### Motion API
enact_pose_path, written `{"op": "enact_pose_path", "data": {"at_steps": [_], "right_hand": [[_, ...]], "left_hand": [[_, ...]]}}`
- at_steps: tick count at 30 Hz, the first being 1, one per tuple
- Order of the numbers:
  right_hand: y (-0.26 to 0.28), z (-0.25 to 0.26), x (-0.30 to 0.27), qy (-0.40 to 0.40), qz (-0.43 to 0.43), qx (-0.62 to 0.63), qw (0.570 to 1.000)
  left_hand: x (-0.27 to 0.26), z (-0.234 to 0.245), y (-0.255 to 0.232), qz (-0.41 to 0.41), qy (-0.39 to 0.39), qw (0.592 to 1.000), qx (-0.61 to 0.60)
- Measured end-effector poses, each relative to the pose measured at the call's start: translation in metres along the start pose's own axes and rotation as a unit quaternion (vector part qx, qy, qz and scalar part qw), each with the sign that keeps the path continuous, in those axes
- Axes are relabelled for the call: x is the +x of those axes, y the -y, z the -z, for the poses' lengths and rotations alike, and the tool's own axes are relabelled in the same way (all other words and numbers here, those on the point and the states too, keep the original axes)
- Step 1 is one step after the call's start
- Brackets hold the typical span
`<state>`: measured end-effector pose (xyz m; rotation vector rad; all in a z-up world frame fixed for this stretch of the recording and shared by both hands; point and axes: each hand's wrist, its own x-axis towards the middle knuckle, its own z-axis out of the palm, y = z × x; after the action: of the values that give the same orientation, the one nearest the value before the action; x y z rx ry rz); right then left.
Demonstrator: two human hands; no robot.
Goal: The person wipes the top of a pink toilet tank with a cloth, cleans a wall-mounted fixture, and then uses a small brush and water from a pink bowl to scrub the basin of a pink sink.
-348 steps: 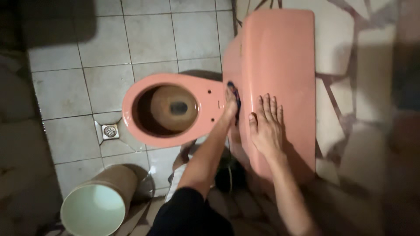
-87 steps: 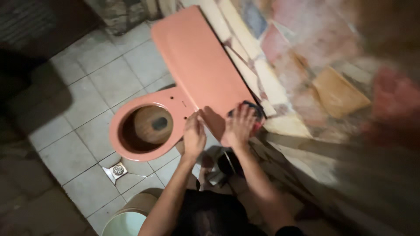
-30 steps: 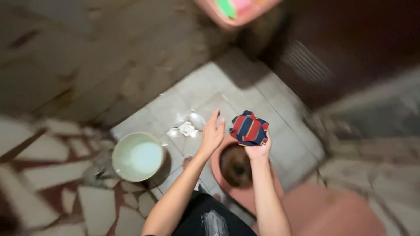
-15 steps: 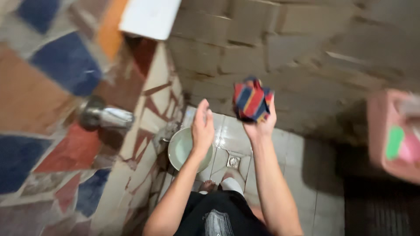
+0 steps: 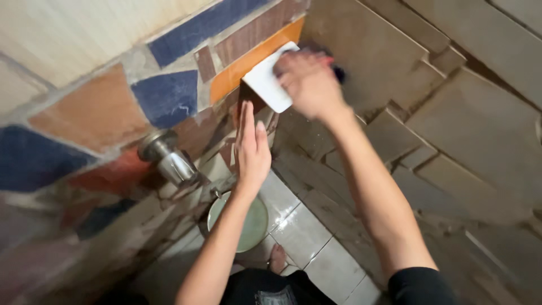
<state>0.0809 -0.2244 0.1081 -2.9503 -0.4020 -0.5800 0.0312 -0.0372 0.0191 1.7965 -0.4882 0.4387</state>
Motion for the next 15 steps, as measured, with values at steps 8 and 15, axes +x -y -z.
{"op": "enact_pose_path", "data": {"at_steps": [8, 15], "right_hand": [[-0.038, -0.030, 0.016, -0.008, 0.039, 0.058, 0.998], [-0.033, -0.041, 0.004, 0.091, 0.110, 0.045, 0.989]], "left_hand": [[0.034, -0.022, 0.003, 0.047, 0.004, 0.998, 0.046], [0.024, -0.012, -0.010, 0.124, -0.024, 0.992, 0.017]]}}
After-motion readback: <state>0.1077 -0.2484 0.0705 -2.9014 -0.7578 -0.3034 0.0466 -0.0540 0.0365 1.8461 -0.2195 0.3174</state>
